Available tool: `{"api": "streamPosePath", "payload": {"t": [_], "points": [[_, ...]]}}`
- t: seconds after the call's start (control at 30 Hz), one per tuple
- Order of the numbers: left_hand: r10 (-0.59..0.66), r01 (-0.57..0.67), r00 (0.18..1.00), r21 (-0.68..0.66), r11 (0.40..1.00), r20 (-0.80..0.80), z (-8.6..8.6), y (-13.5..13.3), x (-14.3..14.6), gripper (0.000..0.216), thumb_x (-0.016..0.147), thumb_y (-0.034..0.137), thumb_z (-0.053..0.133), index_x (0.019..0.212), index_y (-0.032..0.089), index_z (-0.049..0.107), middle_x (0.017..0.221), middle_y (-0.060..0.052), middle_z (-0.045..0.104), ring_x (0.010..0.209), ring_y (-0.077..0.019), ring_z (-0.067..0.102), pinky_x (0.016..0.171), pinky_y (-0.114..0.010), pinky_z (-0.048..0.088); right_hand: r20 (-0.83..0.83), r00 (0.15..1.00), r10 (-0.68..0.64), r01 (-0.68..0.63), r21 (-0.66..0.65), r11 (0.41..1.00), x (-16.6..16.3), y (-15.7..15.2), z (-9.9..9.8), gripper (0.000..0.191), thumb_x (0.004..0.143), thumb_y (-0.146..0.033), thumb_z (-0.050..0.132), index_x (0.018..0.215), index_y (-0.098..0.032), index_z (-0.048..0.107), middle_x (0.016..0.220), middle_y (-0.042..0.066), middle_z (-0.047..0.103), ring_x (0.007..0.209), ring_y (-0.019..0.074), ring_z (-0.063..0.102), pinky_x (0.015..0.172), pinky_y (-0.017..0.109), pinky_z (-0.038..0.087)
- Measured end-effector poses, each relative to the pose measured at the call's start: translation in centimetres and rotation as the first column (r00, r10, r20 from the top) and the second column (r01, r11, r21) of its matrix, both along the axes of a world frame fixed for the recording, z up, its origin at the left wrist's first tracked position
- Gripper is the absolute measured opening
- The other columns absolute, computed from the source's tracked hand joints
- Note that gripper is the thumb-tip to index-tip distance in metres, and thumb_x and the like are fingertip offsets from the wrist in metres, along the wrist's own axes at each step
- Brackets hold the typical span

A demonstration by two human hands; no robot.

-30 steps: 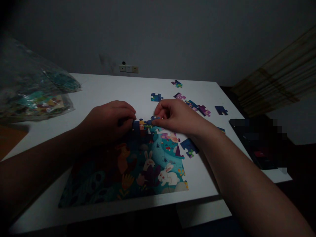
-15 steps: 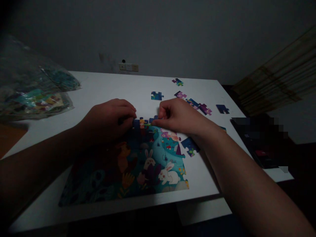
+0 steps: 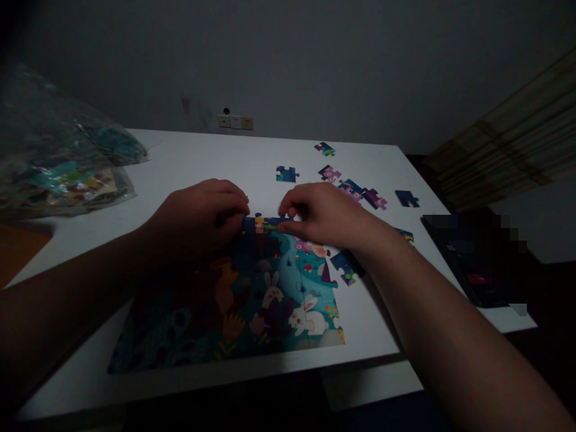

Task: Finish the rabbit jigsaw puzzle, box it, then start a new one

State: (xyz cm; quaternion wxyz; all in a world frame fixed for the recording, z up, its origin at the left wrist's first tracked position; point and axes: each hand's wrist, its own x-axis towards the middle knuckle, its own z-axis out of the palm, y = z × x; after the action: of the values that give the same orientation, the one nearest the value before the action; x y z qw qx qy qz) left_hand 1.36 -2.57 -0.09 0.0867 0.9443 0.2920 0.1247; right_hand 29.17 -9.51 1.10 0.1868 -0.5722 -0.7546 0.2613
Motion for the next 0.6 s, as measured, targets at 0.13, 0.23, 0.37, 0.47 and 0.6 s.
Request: {"api": "streamPosePath", "payload": {"t": [0.13,0.23,0.37,0.47,0.6], "points": [[-0.004,0.004,1.0,0.0,1.0,-0.003,0.0,0.0,0.0,0.03,0.103,0.033,0.056,0.112,0.021,0.082,0.125,-0.012,0.082,0.115,-0.0307,0.075,0.089,-0.044,0.06,-0.002,1.0,0.004,-0.004,-0.004,1.0,0.0,-0.1,0.0,0.018,0.092,-0.043,0.088,0.1,-0.027,0.086,0.088,0.004,0.078,0.077,0.0229,0.064,0.07,0.038,0.043],[-0.005,0.005,1.0,-0.01,1.0,-0.008,0.1,0.1,0.0,0.03,0.103,0.032,0.056,0.112,0.021,0.082,0.125,-0.012,0.082,0.115,-0.0313,0.075,0.091,-0.046,0.06,-0.04,0.999,-0.009,0.009,-0.007,1.0,0.0,-0.2,0.1,0.021,0.098,-0.047,0.083,0.099,-0.026,0.086,0.085,0.004,0.076,0.076,0.0229,0.064,0.071,0.038,0.043],[0.003,-0.003,1.0,-0.007,1.0,-0.008,0.1,0.1,0.0,0.028,0.103,0.032,0.056,0.111,0.022,0.082,0.125,-0.011,0.082,0.114,-0.0305,0.075,0.092,-0.045,0.061,-0.099,0.984,-0.145,0.157,0.127,0.979,0.8,0.0,0.5,0.042,0.112,-0.054,0.064,0.089,-0.024,0.082,0.084,0.006,0.074,0.078,0.0244,0.064,0.073,0.039,0.044],[-0.002,0.002,1.0,-0.002,1.0,0.0,0.0,0.1,-0.1,0.027,0.104,0.032,0.056,0.109,0.023,0.081,0.125,-0.011,0.082,0.116,-0.0296,0.075,0.093,-0.044,0.061,-0.093,0.958,-0.27,0.285,0.237,0.929,2.0,0.4,0.8,0.042,0.115,-0.052,0.057,0.096,-0.024,0.082,0.088,0.007,0.077,0.077,0.0251,0.065,0.074,0.041,0.045],[-0.018,0.018,0.999,-0.008,1.0,0.026,-0.3,0.3,-0.4,0.025,0.103,0.031,0.057,0.107,0.024,0.08,0.126,-0.01,0.083,0.115,-0.0293,0.076,0.094,-0.044,0.061,0.039,0.897,-0.44,0.414,0.277,0.867,3.9,0.9,0.8,0.032,0.112,-0.045,0.061,0.109,-0.024,0.085,0.09,0.009,0.08,0.073,0.0263,0.066,0.071,0.04,0.043]]}}
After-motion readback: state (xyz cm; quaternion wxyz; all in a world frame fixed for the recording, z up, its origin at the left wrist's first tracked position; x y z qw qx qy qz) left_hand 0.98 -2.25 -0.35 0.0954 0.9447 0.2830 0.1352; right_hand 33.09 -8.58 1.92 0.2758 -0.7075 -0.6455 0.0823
